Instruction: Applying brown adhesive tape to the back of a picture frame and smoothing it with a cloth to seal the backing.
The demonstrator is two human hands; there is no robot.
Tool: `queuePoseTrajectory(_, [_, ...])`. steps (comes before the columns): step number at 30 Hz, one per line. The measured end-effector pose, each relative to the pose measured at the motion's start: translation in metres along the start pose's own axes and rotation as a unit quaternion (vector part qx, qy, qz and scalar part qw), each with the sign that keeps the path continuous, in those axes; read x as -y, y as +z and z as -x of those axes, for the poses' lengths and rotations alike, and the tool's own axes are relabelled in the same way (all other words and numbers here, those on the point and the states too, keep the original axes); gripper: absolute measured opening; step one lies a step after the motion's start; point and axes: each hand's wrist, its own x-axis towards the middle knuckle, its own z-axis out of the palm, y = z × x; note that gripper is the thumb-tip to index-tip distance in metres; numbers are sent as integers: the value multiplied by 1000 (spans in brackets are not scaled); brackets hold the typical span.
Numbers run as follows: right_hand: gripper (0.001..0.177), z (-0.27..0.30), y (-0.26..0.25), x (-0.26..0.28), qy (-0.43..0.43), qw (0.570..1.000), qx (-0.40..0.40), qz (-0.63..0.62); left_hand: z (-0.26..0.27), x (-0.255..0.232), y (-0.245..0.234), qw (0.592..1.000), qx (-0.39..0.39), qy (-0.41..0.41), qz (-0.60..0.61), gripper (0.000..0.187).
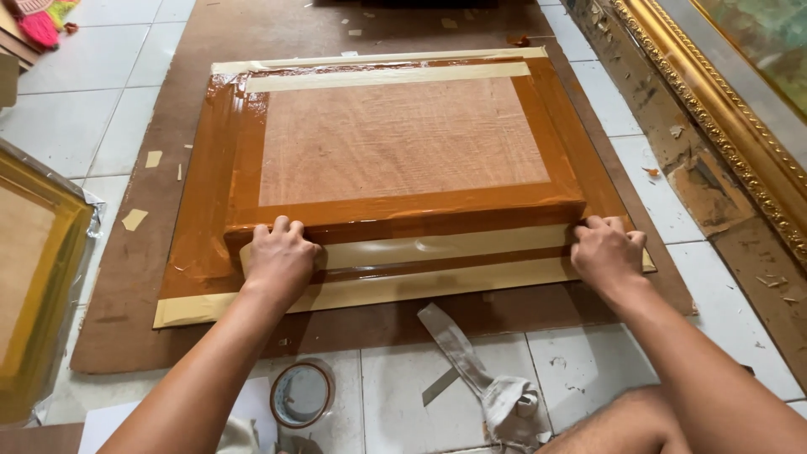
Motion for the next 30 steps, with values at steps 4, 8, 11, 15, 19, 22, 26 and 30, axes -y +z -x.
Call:
queuePoseTrajectory(4, [26, 8, -7, 25, 19, 1000, -9, -18, -1, 24, -6, 995, 41, -5, 91, 62])
queuePoseTrajectory(8, [26, 10, -9, 24, 15, 1000, -13, -9, 22, 54, -112, 966, 96, -55, 233, 76])
queuePoseTrajectory(11, [27, 10, -13, 24, 20, 1000, 7, 17, 43, 74, -163, 917, 115, -109, 367, 91])
queuePoseTrajectory(15, [26, 26, -43, 38, 11, 1000, -18, -12, 64, 120, -184, 864, 74, -172, 468, 75])
queuePoseTrajectory(19, [34, 33, -61, 45, 23, 999, -7, -36, 89, 168, -156, 824, 74, -278, 488, 67])
queuePoseTrajectory(22, [37, 32, -49, 42, 25, 997, -36, -56, 95, 194, -74, 884, 76, -314, 338, 79])
queuePoseTrajectory(26, [43, 29, -50, 42, 21, 999, -8, -46, 81, 179, -46, 886, 146, -358, 256, 79])
queuePoseTrajectory(30, [43, 28, -40, 39, 28, 999, -29, -12, 63, 169, 2, 917, 115, -354, 143, 68])
